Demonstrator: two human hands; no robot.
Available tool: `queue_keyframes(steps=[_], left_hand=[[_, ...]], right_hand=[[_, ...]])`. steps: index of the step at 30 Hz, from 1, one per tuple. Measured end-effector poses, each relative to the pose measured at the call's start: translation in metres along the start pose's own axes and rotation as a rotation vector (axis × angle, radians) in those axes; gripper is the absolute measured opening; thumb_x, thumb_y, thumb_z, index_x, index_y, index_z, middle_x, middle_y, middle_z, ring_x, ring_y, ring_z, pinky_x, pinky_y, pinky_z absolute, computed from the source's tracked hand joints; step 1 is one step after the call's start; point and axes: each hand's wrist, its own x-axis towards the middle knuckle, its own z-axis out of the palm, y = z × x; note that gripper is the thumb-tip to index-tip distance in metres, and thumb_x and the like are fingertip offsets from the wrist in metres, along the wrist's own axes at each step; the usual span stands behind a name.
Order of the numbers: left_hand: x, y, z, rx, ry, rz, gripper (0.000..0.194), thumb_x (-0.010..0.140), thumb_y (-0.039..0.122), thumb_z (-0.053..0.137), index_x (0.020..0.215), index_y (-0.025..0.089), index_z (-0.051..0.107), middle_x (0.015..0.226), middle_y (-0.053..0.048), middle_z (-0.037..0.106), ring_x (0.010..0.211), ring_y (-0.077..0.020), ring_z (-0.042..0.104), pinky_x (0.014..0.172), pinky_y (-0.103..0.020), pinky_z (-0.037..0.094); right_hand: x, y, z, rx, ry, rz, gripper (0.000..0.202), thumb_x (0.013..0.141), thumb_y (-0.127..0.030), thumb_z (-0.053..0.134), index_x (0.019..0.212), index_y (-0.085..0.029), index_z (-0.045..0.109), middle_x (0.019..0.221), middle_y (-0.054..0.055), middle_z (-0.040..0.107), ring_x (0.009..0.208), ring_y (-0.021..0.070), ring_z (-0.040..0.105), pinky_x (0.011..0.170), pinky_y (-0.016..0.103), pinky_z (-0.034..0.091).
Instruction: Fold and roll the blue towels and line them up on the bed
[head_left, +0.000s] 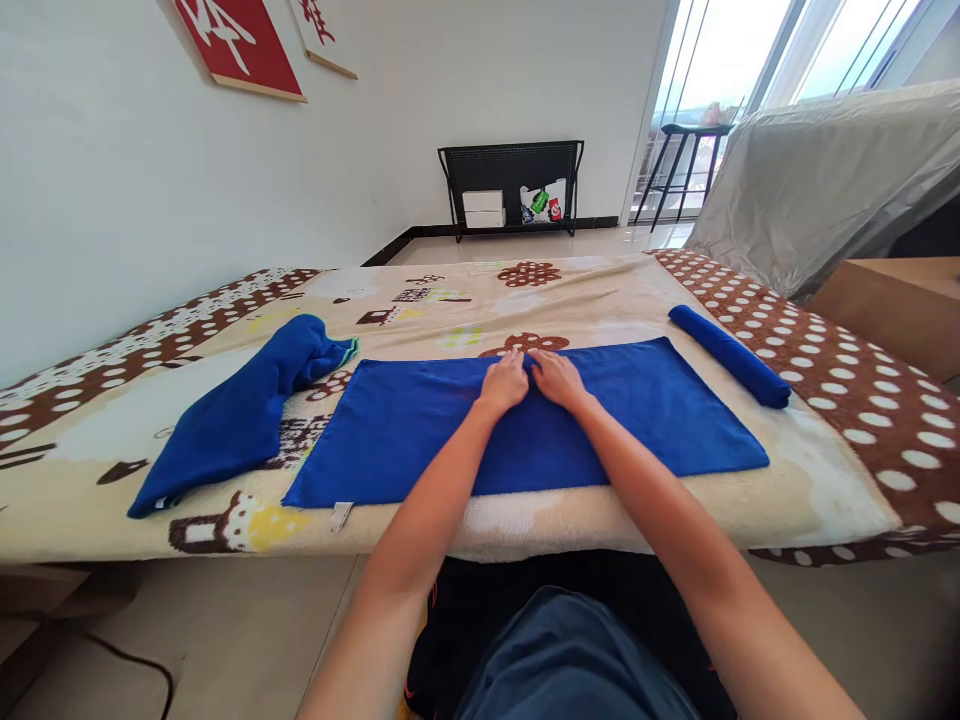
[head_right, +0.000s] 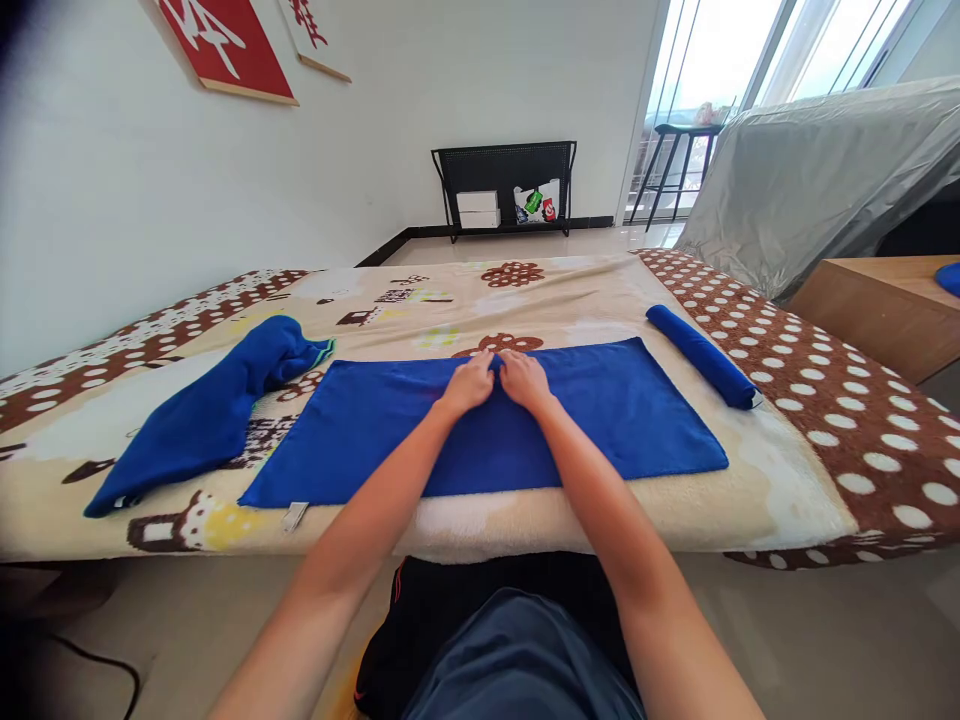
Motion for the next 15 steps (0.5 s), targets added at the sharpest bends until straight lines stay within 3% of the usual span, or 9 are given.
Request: queue_keyframes(steps=[3,6,11,15], left_hand=[[-0.008,0.01,0.019,-0.023,-0.039,-0.014,0.056,0.099,0.032,0.026,0.151,0.018,0.039,0.159,-0.01,0.037,0.149,-0.0224,0.031,0.121,-0.045,0.024],[-0.014,-0.002,0.018,-0.032,-0.052,-0.052,0.058,0.1,0.046,0.026,0.153,0.026,0.036,0.162,-0.007,0.03,0.151,-0.0243,0.024,0.122,-0.052,0.018],[-0.021,-0.044,0.003,-0.012,-0.058,-0.163,0.064,0.098,0.058,0.022,0.154,0.029,0.033,0.164,-0.006,0.025,0.152,-0.0244,0.021,0.122,-0.054,0.015],[-0.034,-0.092,-0.012,0.021,-0.056,-0.268,0.066,0.096,0.061,0.021,0.154,0.029,0.034,0.164,-0.006,0.025,0.152,-0.0254,0.02,0.121,-0.055,0.015]], right_hand=[[-0.006,-0.008,0.011,0.037,-0.029,-0.053,0.043,0.096,-0.043,0.055,0.131,-0.018,0.057,0.137,0.007,0.055,0.122,0.0283,0.055,0.103,0.049,0.047],[-0.016,0.016,0.007,0.052,-0.048,-0.048,0.045,0.096,-0.044,0.056,0.134,-0.019,0.055,0.142,0.009,0.051,0.127,0.0284,0.052,0.108,0.052,0.043],[-0.033,0.083,-0.011,0.034,-0.07,0.087,0.047,0.102,-0.044,0.038,0.142,-0.023,0.049,0.154,0.009,0.043,0.143,0.0217,0.038,0.119,0.045,0.027],[-0.053,0.131,-0.023,0.0,-0.07,0.234,0.051,0.102,-0.044,0.03,0.146,-0.021,0.046,0.157,0.007,0.039,0.148,0.0208,0.031,0.121,0.042,0.023]])
